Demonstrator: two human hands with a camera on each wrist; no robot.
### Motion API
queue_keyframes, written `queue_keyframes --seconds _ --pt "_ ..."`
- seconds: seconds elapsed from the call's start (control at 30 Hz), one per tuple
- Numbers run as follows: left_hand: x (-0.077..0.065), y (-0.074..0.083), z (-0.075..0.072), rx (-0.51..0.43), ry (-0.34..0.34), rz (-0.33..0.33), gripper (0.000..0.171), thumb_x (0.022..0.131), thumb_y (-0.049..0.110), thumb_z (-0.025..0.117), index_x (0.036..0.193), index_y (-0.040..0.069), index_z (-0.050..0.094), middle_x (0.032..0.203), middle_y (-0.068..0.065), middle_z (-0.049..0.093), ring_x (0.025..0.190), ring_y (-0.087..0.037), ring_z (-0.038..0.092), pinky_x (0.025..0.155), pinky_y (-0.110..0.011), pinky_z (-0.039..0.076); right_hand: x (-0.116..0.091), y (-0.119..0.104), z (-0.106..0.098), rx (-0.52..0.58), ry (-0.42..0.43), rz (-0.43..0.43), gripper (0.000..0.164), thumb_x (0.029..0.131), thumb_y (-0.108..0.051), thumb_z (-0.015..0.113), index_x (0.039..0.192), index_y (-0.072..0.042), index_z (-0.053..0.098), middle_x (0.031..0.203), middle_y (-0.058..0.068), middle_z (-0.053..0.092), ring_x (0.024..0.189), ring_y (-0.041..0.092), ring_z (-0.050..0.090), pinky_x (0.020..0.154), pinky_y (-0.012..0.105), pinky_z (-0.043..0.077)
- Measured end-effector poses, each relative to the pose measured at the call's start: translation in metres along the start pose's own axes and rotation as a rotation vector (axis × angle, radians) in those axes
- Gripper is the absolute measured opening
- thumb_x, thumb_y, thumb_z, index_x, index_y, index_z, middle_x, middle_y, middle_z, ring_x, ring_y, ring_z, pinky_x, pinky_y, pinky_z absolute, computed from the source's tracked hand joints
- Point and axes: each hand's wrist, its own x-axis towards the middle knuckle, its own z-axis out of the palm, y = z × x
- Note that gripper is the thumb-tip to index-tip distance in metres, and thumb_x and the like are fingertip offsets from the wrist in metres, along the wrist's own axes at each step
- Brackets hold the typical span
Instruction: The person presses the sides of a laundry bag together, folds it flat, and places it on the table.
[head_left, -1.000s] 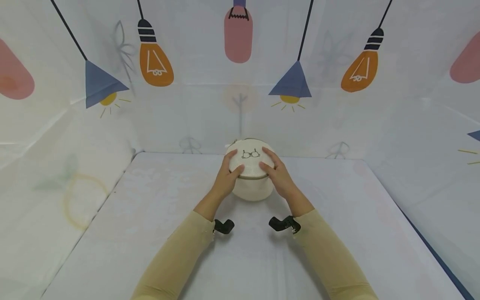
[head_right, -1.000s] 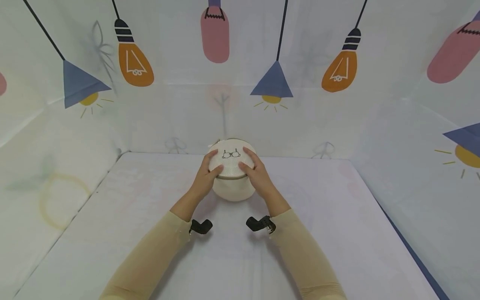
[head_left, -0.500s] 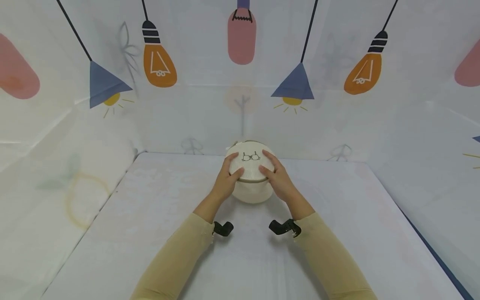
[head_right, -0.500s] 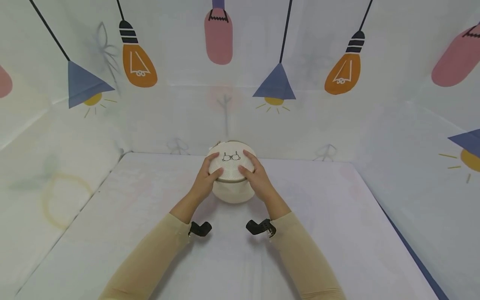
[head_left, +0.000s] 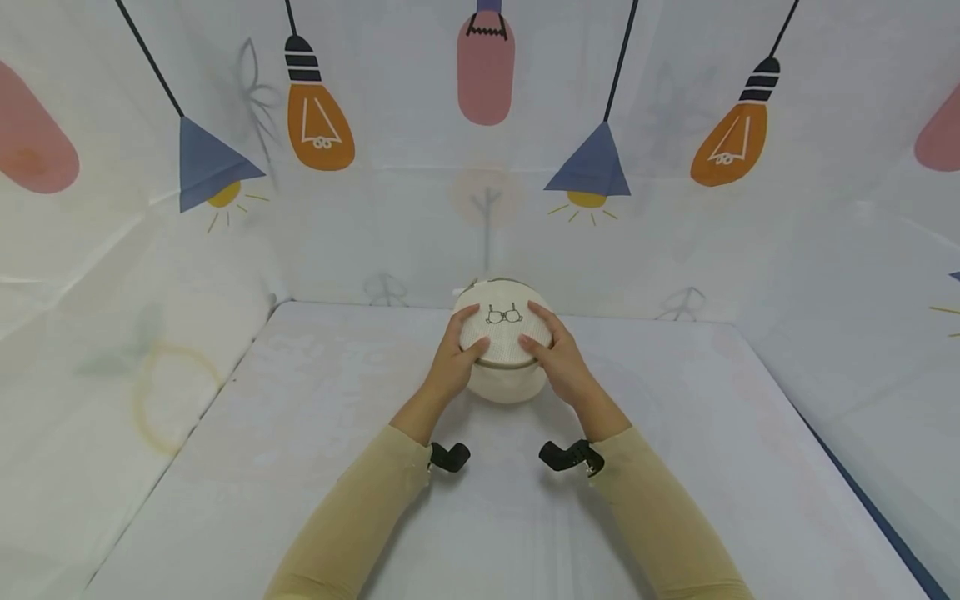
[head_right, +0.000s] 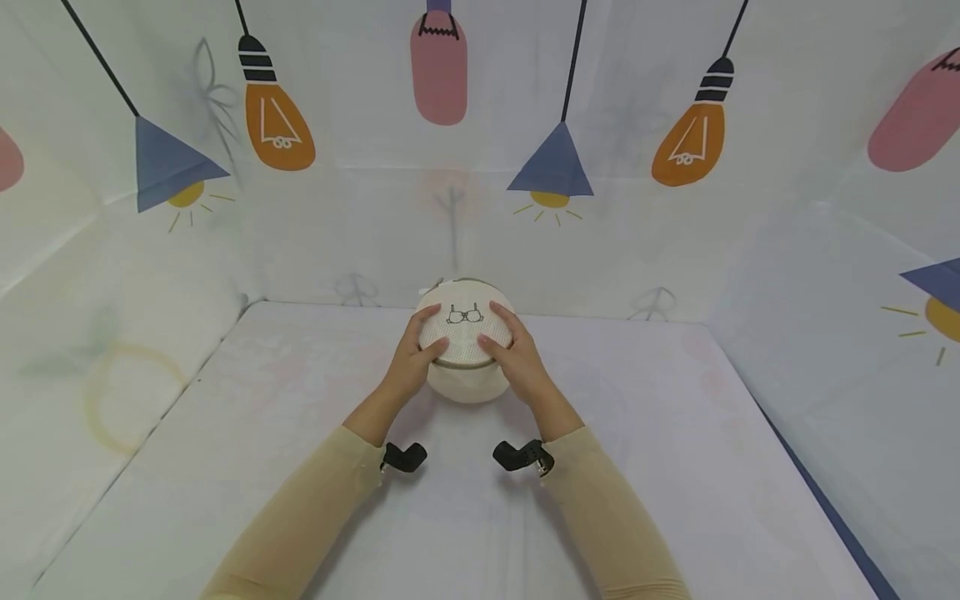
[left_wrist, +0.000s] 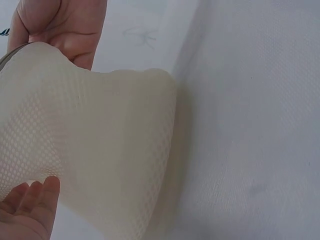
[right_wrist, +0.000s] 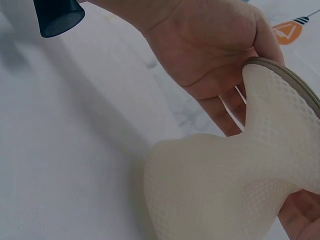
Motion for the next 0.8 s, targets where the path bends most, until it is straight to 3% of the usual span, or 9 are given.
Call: queue_keyframes --seconds 0.23,0.67,0.73,0.8 --pt "0.0016 -0.0012 0.0018 -0.052 0.003 0.016 0.062 0.099 0.007 0.057 0.154 0.008 0.03 0.162 -0.017 0.024 0.152 -0.03 0.015 0.123 -0.045 0.01 -0.001 -0.0002 -0.0006 0.001 -0.009 -0.001 0.068 0.099 -0.009 0.063 0.158 -0.016 0.03 0.164 0.011 0.019 0.149 0.026 0.023 0.119 0.043 0.026" --pt "-0.0027 0.001 0.0053 -0.172 0.072 0.092 0.057 0.093 -0.001 0.059 0.148 0.003 0.04 0.156 -0.017 0.036 0.148 -0.029 0.028 0.122 -0.041 0.018 -0.0057 -0.0074 -0.0008 -0.24 -0.031 -0.003 0.069 0.102 -0.025 0.06 0.16 -0.018 0.023 0.166 0.013 0.012 0.152 0.03 0.012 0.122 0.048 0.015" --pt "-0.0022 -0.0003 0.0061 -0.193 0.077 0.095 0.058 0.093 -0.003 0.058 0.148 0.003 0.04 0.156 -0.017 0.036 0.146 -0.03 0.03 0.122 -0.042 0.019 -0.0062 -0.0086 -0.0006 -0.266 -0.033 -0.004 0.069 0.102 -0.025 0.059 0.16 -0.019 0.023 0.166 0.013 0.012 0.152 0.031 0.014 0.121 0.049 0.016" --pt "-0.0019 -0.0014 0.0068 -0.207 0.081 0.093 0.059 0.093 -0.005 0.058 0.148 0.002 0.039 0.156 -0.018 0.036 0.145 -0.031 0.032 0.121 -0.043 0.022 -0.0066 -0.009 -0.0009 -0.285 -0.034 0.004 0.068 0.103 -0.027 0.059 0.16 -0.021 0.023 0.166 0.013 0.015 0.147 0.034 0.026 0.116 0.049 0.029"
